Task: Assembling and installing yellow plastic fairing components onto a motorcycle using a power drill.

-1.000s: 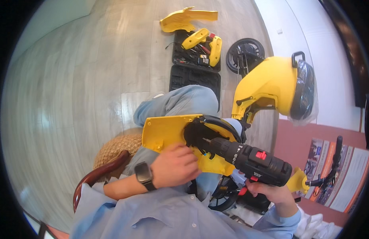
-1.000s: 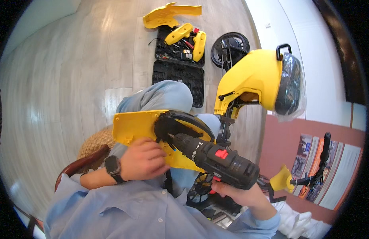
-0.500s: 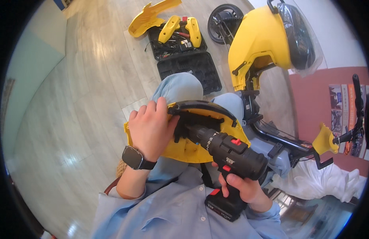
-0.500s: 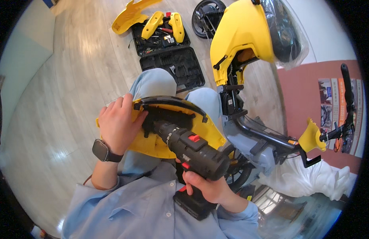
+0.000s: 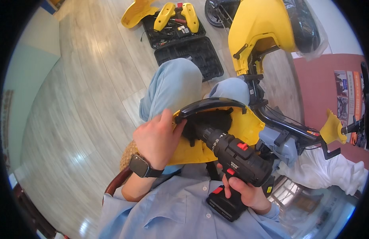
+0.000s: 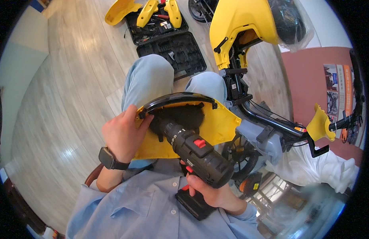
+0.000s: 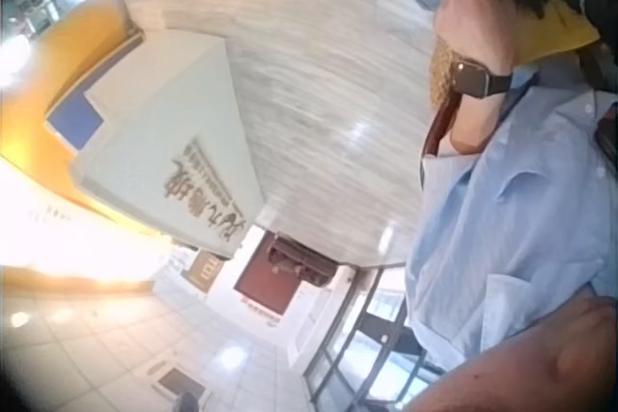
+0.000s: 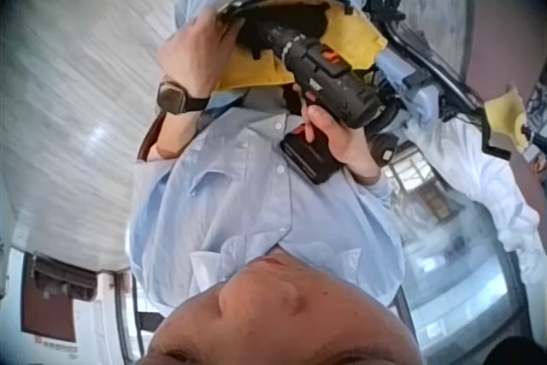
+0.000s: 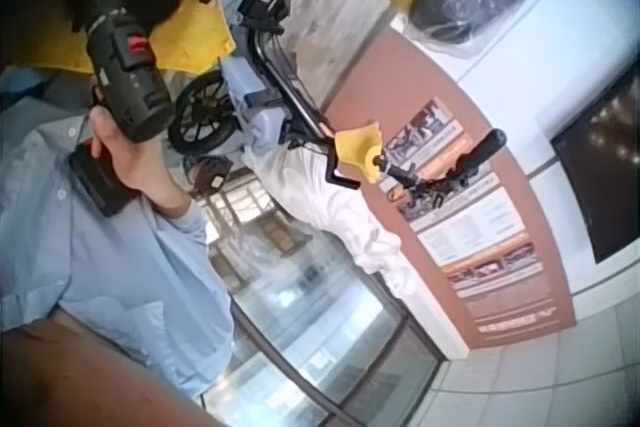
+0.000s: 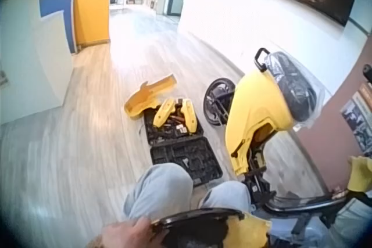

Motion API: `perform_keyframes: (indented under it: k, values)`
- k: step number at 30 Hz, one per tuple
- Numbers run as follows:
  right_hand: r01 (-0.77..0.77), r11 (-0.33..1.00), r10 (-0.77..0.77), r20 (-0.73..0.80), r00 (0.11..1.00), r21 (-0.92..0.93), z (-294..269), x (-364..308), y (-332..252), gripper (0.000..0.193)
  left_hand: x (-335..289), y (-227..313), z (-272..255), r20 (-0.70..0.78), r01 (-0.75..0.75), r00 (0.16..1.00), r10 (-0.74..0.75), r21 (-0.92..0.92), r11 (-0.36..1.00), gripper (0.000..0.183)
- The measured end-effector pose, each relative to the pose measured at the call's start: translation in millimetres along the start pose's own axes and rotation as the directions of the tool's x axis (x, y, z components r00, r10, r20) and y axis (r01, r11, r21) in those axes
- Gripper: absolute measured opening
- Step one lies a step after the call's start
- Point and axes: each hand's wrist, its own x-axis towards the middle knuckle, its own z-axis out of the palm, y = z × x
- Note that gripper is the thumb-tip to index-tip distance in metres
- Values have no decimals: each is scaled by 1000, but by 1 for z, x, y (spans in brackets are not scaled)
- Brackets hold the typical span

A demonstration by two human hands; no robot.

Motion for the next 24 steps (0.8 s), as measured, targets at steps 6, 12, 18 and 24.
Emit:
perform_keyframes:
  k: [6,12,18,24]
  values:
    - [-35,999,37,-66,997,27,17,0,-10,48,-3,-5,0,-58,-77,996,73,-68,995,29]
    - [-24,999,27,-99,995,36,26,-3,-16,48,1,-7,-6,-33,-93,995,90,-99,991,28]
    - [-25,999,28,-171,985,20,40,5,-18,46,5,-8,-6,-63,-73,996,63,-176,982,27]
    - [-44,997,59,-283,957,60,41,8,-25,50,14,-11,3,-13,-117,993,118,-252,961,28]
